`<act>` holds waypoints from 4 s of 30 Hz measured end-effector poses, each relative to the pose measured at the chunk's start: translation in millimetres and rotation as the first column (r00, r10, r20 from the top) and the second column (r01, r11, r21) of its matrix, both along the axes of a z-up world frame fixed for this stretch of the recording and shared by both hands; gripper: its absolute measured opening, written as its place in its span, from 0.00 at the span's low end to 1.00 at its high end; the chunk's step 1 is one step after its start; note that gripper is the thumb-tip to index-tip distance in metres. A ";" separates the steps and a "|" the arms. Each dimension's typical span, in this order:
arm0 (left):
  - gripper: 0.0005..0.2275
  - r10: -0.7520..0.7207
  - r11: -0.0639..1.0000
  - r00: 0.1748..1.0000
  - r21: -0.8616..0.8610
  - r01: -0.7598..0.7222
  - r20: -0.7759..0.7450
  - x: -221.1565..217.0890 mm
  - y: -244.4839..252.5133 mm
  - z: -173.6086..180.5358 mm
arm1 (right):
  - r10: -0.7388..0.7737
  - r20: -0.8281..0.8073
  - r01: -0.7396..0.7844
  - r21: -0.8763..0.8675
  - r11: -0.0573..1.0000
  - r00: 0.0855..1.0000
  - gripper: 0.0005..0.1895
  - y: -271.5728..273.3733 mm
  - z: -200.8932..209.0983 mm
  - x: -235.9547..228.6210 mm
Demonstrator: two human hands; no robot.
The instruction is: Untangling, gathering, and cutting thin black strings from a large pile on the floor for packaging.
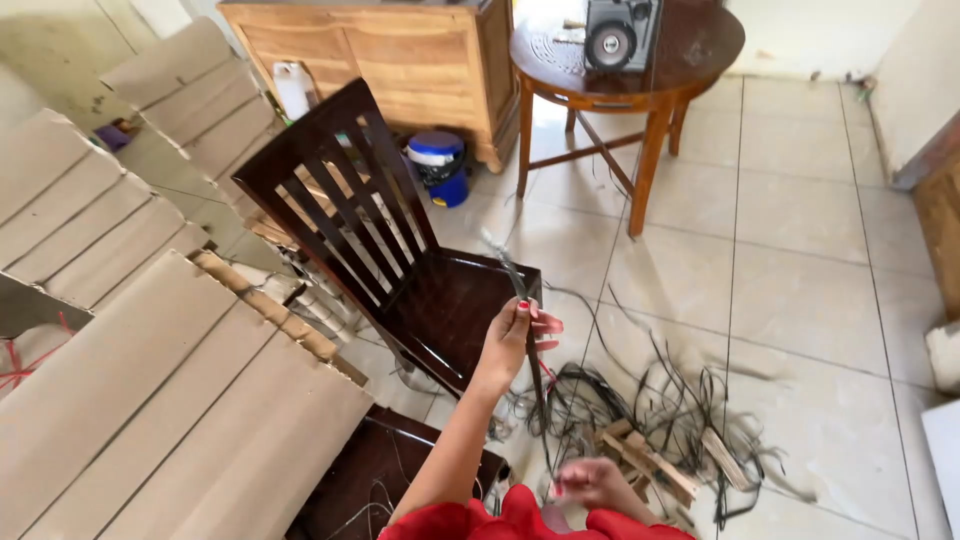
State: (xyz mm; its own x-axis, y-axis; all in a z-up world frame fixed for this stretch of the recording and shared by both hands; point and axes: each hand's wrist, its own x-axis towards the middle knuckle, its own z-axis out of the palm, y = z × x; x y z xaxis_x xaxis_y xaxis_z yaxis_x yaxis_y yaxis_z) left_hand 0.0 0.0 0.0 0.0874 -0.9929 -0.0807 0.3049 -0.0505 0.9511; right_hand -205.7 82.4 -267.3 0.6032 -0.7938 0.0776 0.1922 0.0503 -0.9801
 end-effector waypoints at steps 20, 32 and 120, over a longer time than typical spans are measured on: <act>0.15 -0.089 0.915 0.958 -0.357 0.186 0.271 -3.2 40.5 86.2 | -0.241 -0.278 0.055 -0.543 0.838 0.930 0.15 -131.4 252.8 32.2; 0.15 -0.002 0.894 0.955 -0.428 0.134 0.295 9.1 57.7 92.8 | -0.157 0.023 0.131 -0.682 0.720 0.987 0.06 -102.9 392.4 54.5; 0.07 0.656 0.692 0.713 -0.575 -0.436 0.249 121.0 264.4 80.0 | 0.034 0.045 -0.009 -0.468 0.884 0.998 0.11 56.0 335.7 195.5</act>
